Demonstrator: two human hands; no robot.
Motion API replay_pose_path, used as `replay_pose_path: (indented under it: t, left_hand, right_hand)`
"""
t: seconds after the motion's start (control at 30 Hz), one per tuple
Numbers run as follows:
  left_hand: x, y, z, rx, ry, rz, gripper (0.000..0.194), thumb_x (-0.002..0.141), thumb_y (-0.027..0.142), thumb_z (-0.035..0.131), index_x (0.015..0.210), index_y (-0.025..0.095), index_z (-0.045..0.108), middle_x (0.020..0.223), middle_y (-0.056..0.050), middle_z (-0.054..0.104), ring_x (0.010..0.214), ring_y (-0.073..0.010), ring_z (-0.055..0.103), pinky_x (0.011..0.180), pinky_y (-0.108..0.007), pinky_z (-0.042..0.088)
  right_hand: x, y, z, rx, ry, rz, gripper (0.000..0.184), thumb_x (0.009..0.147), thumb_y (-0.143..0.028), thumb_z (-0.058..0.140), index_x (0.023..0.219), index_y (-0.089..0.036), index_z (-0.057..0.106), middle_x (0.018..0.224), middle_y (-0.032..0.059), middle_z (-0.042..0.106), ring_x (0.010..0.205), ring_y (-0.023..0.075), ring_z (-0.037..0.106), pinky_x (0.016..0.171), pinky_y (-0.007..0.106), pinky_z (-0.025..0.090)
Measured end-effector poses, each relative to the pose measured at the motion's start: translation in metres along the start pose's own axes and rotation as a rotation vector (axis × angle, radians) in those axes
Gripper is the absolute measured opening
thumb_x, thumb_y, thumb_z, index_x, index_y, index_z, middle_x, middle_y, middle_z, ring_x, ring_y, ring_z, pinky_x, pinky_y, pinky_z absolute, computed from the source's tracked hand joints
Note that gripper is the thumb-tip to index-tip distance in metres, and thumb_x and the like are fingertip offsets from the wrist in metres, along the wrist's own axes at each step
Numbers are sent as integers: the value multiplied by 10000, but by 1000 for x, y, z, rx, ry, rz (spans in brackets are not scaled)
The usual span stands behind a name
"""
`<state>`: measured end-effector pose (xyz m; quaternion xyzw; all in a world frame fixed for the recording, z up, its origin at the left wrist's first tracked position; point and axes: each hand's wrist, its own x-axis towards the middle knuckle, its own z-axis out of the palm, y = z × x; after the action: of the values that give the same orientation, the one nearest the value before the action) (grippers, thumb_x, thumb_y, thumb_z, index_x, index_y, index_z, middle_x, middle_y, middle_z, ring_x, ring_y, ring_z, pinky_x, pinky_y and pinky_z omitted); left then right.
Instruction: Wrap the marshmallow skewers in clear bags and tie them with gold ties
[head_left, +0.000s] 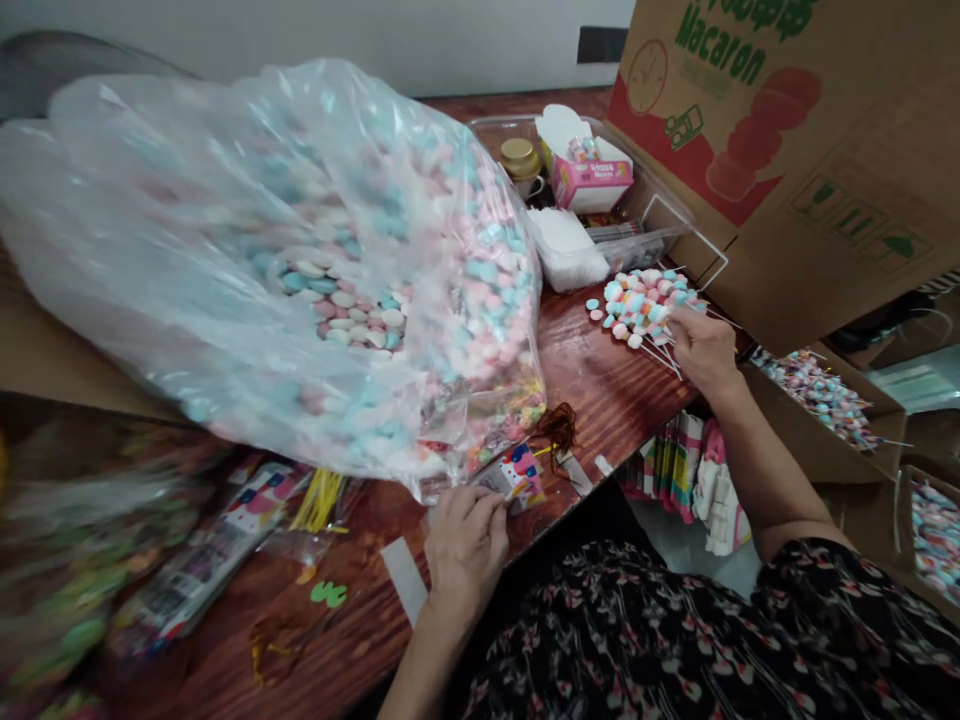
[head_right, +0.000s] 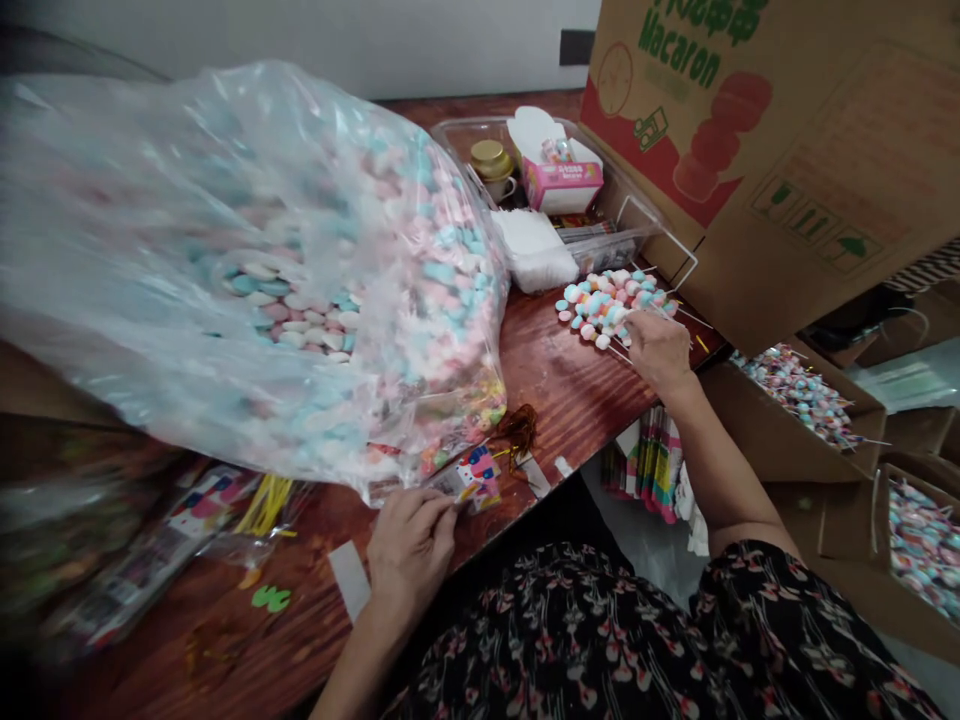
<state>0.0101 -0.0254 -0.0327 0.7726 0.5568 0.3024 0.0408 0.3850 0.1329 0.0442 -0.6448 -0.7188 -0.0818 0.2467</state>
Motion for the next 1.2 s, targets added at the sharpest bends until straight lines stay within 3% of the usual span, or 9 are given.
replay_pose_path:
  t: [0.17,0.33,0.47,0.6,0.73,0.87,1.0,1.2]
  left_hand:
    - [-6,-2,-6,-45,-85,-8,166,877,225,601,1002,191,705,1006,-99,678,925,-240,589,812,-381,507]
    - [-9,-11,-9,-119,-57,-26,147,888,161,563,828,181,696,867,-69,677,833,-198,587,763,-339,512]
    - [-7,-7,-10,-108,-71,-56,140,866,144,573,769,179,668,817,-56,651,803,-195,580,749,-340,508]
    - [-9,8,-15,50,-200,20,145,826,87,557,888,151,670,958,-115,646,933,-263,565,827,-415,511]
    - [-15,11,-18,39,-256,32,268,793,40,533,998,152,666,1059,-138,633,1026,-290,560,878,-467,506]
    - [-16,1,-14,-41,-184,-23,183,809,54,544,860,170,677,948,-107,657,920,-246,590,814,-410,514]
    - [-13,-9,-11,-248,-55,-169,166,852,144,589,693,178,625,753,-45,619,742,-173,583,687,-311,494]
    - [-9,-18,-12,-414,-60,-322,141,811,260,694,703,182,649,735,-8,612,691,-136,583,640,-259,462]
  right_hand:
    - [-35,-25,-9,595,-145,43,152,828,-310,628,867,-216,741,737,-5,701,678,159,635,670,280,497]
    - [-92,-59,-1,917,-467,33,123,804,-268,655,844,-201,751,727,-1,726,619,134,647,606,239,515]
    - [-112,-66,7,946,-489,47,127,819,-260,641,838,-194,748,729,0,735,623,129,661,607,227,523]
    - [-120,-59,10,928,-462,95,137,824,-266,645,869,-191,750,760,6,746,649,131,674,632,229,534]
    - [-127,-56,12,911,-488,76,129,826,-258,643,861,-195,750,778,14,754,682,140,689,663,239,539]
    - [-132,-56,14,922,-473,65,129,825,-254,644,876,-195,747,784,19,756,688,145,694,668,245,538]
    - [-134,-59,11,929,-474,45,129,841,-260,636,877,-199,744,782,21,753,691,147,692,676,251,537]
    - [-130,-71,-5,938,-485,-66,125,872,-243,616,857,-203,734,752,17,724,652,131,658,631,235,504]
